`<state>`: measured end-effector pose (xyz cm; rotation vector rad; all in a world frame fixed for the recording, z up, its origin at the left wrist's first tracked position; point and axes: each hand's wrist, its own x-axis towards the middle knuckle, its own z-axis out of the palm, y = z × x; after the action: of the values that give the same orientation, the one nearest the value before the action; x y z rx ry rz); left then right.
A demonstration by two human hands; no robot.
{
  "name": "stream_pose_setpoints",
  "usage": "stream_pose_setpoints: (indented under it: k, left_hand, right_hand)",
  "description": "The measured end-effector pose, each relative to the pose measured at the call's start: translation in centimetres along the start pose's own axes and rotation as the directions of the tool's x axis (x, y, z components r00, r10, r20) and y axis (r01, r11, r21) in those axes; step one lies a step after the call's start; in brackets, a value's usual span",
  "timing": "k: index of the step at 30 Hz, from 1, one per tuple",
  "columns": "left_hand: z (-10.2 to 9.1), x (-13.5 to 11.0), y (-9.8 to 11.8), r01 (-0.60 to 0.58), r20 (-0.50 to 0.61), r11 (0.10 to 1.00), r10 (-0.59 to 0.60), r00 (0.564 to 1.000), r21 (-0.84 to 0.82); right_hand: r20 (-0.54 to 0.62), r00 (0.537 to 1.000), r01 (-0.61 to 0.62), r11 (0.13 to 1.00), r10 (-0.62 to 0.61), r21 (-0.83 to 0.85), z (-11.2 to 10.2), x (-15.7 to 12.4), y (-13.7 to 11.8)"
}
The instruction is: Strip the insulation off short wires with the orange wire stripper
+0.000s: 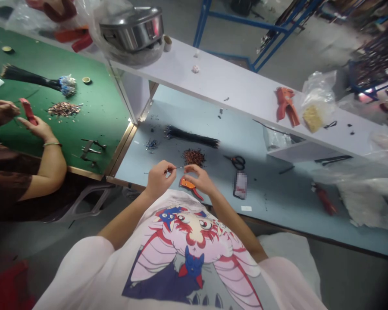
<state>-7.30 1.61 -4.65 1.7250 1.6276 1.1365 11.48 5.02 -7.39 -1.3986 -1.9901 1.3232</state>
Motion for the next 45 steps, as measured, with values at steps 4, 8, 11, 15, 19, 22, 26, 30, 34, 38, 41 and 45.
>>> stream_pose_setpoints:
  k: [4,8,11,15,19,22,26,30,34,38,41,45]
  left_hand:
    - [0.4,-0.2,0.2,-0.109,-0.017,0.99,0.111,0.994,0.088]
    - [0.5,-0.5,0.4,-0.164,0.028,0.975,0.162,0.986,0.15]
    - [0.5,-0.7,0.3,-0.144,0.079,0.973,0.132,0.988,0.18]
    - [0.6,-0.9,0.1,-0.129,0.138,0.971,0.102,0.985,0.202]
    - [0.5,-1.0,0.0,-0.155,0.171,0.968,0.122,0.978,0.195]
    - [0.5,-1.2,0.1,-0.176,0.213,0.971,0.139,0.967,0.164]
    - [0.5,-1.4,0.2,-0.205,0.26,0.963,0.156,0.953,0.177]
    - [0.5,-1.8,0.3,-0.282,0.406,0.926,0.164,0.899,0.252]
    - [0.5,-2.7,-0.6,-0.394,0.556,0.877,0.189,0.809,0.275]
    - [0.4,-3.2,-2.2,-0.339,0.483,0.891,0.164,0.86,0.303]
    - [0.4,-2.8,-2.8,-0.278,0.375,0.916,0.158,0.913,0.29]
    - [0.8,-2.2,-2.0,-0.231,0.251,0.948,0.174,0.952,0.219]
  right_hand:
    - [-0.104,0.987,0.131,0.987,-0.121,0.097,-0.8,-0.3,-3.4]
    - [-0.167,0.971,0.171,0.985,-0.173,-0.026,-0.5,-0.5,-4.0]
    - [-0.153,0.966,0.192,0.976,-0.206,-0.105,-0.1,-0.6,-3.6]
    - [-0.14,0.967,0.192,0.972,-0.211,-0.137,0.1,-0.8,-3.3]
    - [-0.149,0.965,0.196,0.97,-0.218,-0.146,0.2,-1.2,-3.3]
    - [-0.123,0.965,0.209,0.961,-0.232,-0.179,0.2,-1.5,-3.2]
    - [-0.073,0.961,0.243,0.941,-0.266,-0.236,0.5,-1.8,-2.8]
    - [-0.03,0.961,0.26,0.935,-0.275,-0.242,0.7,-2.3,-2.6]
    - [-0.306,0.934,0.173,0.983,-0.182,-0.058,-1.7,-3.1,-2.7]
    - [-0.64,0.762,0.116,0.993,-0.098,-0.014,-4.6,-3.1,-1.8]
    - [-0.607,0.785,0.024,0.986,-0.121,-0.165,-4.5,-1.4,0.5]
    - [-0.393,0.904,-0.304,0.899,0.168,-0.314,-2.0,1.7,3.8]
